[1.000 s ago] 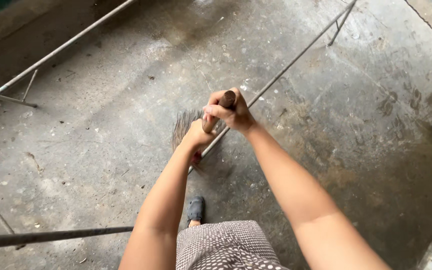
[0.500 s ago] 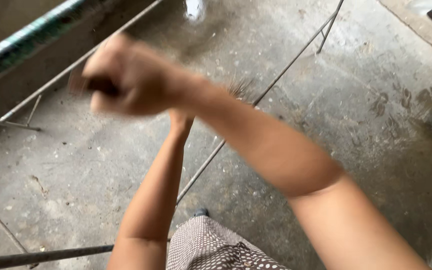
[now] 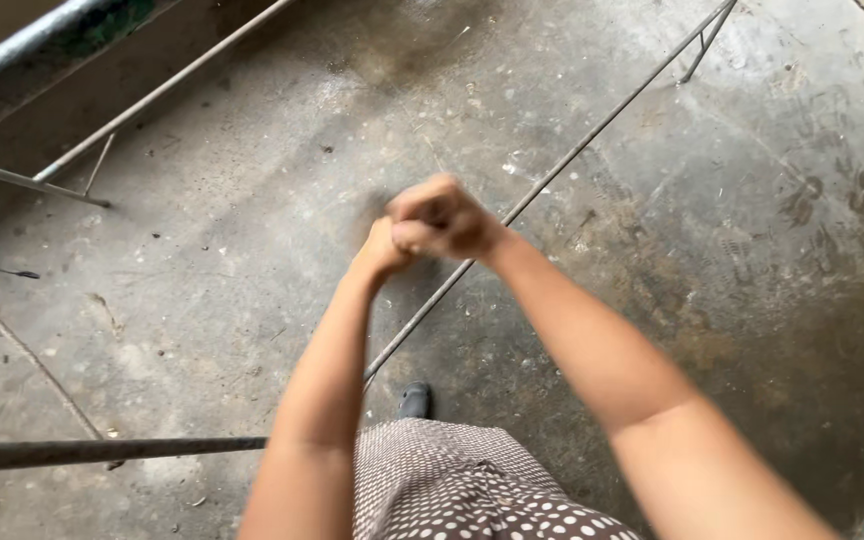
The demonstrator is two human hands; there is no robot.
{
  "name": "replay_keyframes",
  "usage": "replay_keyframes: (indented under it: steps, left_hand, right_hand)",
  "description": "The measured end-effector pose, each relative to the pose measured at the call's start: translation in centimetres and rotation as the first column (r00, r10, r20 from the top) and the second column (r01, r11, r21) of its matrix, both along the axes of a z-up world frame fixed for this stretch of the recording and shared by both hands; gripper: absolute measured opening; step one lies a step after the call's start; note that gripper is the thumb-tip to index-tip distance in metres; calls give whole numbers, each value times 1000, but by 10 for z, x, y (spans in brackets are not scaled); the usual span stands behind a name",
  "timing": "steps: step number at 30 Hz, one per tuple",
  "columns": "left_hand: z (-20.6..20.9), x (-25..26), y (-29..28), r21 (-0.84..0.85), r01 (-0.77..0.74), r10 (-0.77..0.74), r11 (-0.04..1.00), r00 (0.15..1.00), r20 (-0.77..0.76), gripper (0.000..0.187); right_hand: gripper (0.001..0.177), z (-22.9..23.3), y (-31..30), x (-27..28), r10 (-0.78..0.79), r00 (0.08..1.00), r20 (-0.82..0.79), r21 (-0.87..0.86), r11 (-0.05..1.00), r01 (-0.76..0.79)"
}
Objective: The person sweeps a concrete floor using a traditional straw broom. They move around a metal clothes drying rack and sweep near a doorway, a scooter, and a wall. The person briefly picks up and repositions a pair of sandals before continuing to sweep.
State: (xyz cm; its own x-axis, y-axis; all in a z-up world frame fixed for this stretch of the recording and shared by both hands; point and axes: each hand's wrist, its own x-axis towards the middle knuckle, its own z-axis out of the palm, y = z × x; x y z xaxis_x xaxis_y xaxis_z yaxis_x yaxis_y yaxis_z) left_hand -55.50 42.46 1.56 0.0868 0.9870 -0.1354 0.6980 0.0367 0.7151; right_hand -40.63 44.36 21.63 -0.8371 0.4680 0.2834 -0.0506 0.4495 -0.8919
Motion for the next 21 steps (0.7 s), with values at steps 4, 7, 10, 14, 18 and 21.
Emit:
replay_keyframes:
  steps: [4,7,10,14,18,21]
  left_hand:
    - [19,-24,-54,-407,-165,69,898,968,-241,30]
    - [76,-18,-47,-256,-193,102,947,938,-330,28]
    - [147,1,-5,-170,-136,92,976,965,-245,26]
    - [200,45,40,307,-64,69,950,998,-6,18]
    - [151,79,61,692,-127,-48,711,972,228,18]
    - [60,72,47,453,-115,-10,884,964,265,29]
  right_hand:
    - [20,-39,7,35,-277,960,46,-490,831,263]
    - [22,-25,19,49,-354,935,0,-587,757,287]
    - [53,43,38,70,-460,872,-167,-544,781,308]
    - [50,146,50,99,-444,779,-444,36,859,510]
    - [39,160,40,78,-282,740,-611,517,565,642]
    - [34,104,23,42,-200,730,-654,639,371,674]
